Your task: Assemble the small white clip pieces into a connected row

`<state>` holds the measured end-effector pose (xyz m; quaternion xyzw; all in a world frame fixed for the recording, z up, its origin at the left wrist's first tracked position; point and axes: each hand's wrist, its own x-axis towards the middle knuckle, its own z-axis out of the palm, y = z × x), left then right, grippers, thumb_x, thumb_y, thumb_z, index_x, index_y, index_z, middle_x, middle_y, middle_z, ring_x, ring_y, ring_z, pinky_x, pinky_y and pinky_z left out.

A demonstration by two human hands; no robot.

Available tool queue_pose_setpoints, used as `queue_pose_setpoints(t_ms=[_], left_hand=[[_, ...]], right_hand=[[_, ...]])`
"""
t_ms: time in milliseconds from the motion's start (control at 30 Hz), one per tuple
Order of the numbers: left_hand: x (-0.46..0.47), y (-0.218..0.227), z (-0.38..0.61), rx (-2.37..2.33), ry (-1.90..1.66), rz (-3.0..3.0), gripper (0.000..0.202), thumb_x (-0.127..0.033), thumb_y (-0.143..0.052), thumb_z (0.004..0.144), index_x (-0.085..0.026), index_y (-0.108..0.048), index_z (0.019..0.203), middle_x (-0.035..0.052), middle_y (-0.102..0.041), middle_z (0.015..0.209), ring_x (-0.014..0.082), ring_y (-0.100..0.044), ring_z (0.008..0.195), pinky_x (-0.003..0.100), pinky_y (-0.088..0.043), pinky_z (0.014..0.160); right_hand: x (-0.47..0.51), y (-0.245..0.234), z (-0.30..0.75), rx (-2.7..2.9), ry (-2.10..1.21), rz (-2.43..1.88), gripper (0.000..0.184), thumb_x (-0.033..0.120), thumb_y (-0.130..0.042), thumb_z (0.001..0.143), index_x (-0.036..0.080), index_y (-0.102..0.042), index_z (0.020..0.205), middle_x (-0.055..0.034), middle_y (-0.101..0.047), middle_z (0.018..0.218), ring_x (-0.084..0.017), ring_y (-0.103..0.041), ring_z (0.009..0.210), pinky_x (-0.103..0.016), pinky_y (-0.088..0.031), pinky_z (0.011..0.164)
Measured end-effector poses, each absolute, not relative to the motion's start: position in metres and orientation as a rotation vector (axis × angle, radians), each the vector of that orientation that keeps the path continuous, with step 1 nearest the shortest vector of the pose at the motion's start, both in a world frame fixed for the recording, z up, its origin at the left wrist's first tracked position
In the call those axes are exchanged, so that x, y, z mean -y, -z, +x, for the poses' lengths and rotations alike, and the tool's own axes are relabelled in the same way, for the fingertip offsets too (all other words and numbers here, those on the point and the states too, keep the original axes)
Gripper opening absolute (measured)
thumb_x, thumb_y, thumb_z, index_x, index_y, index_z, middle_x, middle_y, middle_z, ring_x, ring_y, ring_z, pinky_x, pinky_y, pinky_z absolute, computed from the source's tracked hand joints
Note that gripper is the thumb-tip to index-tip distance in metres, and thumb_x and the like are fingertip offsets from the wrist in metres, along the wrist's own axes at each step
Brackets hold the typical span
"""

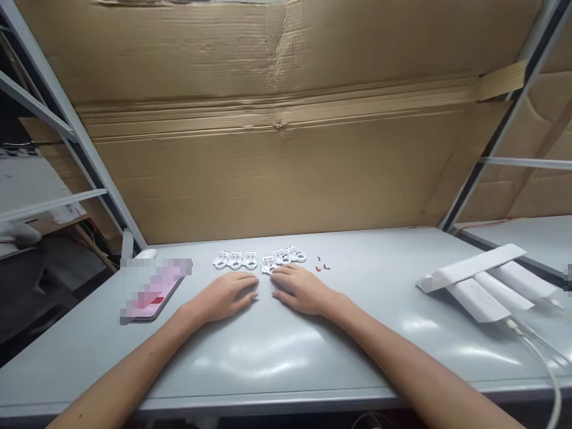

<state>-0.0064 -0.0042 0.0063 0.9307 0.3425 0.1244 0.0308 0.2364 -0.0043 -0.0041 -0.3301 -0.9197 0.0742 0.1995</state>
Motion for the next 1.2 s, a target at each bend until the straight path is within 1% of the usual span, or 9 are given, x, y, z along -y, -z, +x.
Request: queue_pose_setpoints(t_ms=[133, 233, 300, 433, 533, 667, 833, 967, 1200], left_hand=[[0.004, -0.006, -0.007, -1.095, -0.41, 2.883, 0.025, -0.034, -0.045, 0.099, -0.021, -0.06, 0.113, 0.0083, -0.066, 0.111, 0.0243, -0.062, 0.1, 0.036, -0.048, 0.088], [0.004, -0.005, -0.008, -1.137, -0.443, 2.89, 0.029, -0.035, -0.046, 0.098, -0.019, -0.058, 0.12, 0.0111, -0.063, 0.122, 0.0264, -0.06, 0.109, 0.038, -0.048, 0.093], [0.004, -0.004, -0.009, -1.138, -0.467, 2.889, 0.033, -0.035, -0.047, 0.098, -0.019, -0.056, 0.125, 0.0122, -0.059, 0.13, 0.0274, -0.057, 0.117, 0.039, -0.046, 0.098], [0.006, -0.003, -0.008, -1.044, -0.428, 2.918, 0.043, -0.039, -0.051, 0.097, -0.02, -0.052, 0.135, 0.0133, -0.048, 0.145, 0.03, -0.048, 0.131, 0.044, -0.041, 0.107], [0.008, -0.003, -0.007, -0.964, -0.38, 2.92, 0.05, -0.043, -0.05, 0.097, -0.022, -0.047, 0.142, 0.0128, -0.04, 0.151, 0.0311, -0.039, 0.138, 0.047, -0.035, 0.111], [0.01, -0.005, -0.007, -0.897, -0.34, 2.892, 0.049, -0.042, -0.048, 0.098, -0.023, -0.047, 0.143, 0.0116, -0.038, 0.153, 0.0305, -0.037, 0.139, 0.046, -0.034, 0.112], [0.015, -0.01, -0.004, -0.848, -0.359, 2.906, 0.039, -0.037, -0.049, 0.098, -0.024, -0.058, 0.134, 0.0108, -0.043, 0.15, 0.0298, -0.04, 0.137, 0.046, -0.034, 0.112], [0.018, -0.013, -0.002, -0.781, -0.376, 2.911, 0.037, -0.035, -0.049, 0.098, -0.024, -0.058, 0.133, 0.0103, -0.044, 0.148, 0.0294, -0.043, 0.134, 0.044, -0.037, 0.109], [0.019, -0.014, -0.001, -0.795, -0.344, 2.881, 0.04, -0.036, -0.051, 0.097, -0.025, -0.056, 0.135, 0.0103, -0.043, 0.149, 0.0309, -0.044, 0.133, 0.045, -0.038, 0.108]], right_hand=[[0.013, -0.004, 0.239, 2.547, -0.231, -0.9, 0.025, 0.032, -0.048, 0.097, 0.021, -0.066, 0.11, -0.0112, -0.069, 0.11, -0.026, -0.061, 0.103, -0.043, -0.047, 0.091], [0.013, -0.003, 0.241, 2.477, -0.229, -0.921, 0.025, 0.029, -0.045, 0.098, 0.021, -0.067, 0.106, -0.0101, -0.07, 0.103, -0.024, -0.062, 0.097, -0.042, -0.049, 0.086], [0.009, 0.0, 0.243, 2.409, -0.202, -0.944, 0.025, 0.028, -0.045, 0.098, 0.021, -0.067, 0.108, -0.0106, -0.069, 0.106, -0.025, -0.062, 0.099, -0.042, -0.05, 0.086], [0.002, 0.01, 0.246, 2.358, -0.141, -0.97, 0.029, 0.028, -0.047, 0.097, 0.02, -0.064, 0.119, -0.0142, -0.063, 0.123, -0.027, -0.059, 0.111, -0.045, -0.049, 0.094], [0.0, 0.015, 0.245, 2.411, -0.106, -0.967, 0.031, 0.025, -0.046, 0.097, 0.017, -0.064, 0.12, -0.0164, -0.063, 0.124, -0.028, -0.058, 0.113, -0.046, -0.05, 0.094], [0.0, 0.016, 0.243, 2.424, -0.122, -0.946, 0.029, 0.022, -0.045, 0.097, 0.018, -0.067, 0.115, -0.0153, -0.067, 0.117, -0.028, -0.061, 0.109, -0.045, -0.051, 0.091], [0.001, 0.013, 0.242, 2.397, -0.124, -0.951, 0.022, 0.018, -0.05, 0.093, 0.018, -0.07, 0.102, -0.0142, -0.068, 0.109, -0.027, -0.062, 0.103, -0.042, -0.053, 0.085], [0.002, 0.013, 0.241, 2.367, -0.173, -0.963, 0.019, 0.018, -0.051, 0.092, 0.019, -0.07, 0.097, -0.0111, -0.069, 0.1, -0.024, -0.063, 0.095, -0.038, -0.053, 0.079], [0.0, 0.017, 0.241, 2.351, -0.153, -0.99, 0.021, 0.019, -0.052, 0.093, 0.02, -0.072, 0.096, -0.0114, -0.068, 0.104, -0.023, -0.065, 0.091, -0.036, -0.052, 0.077]])
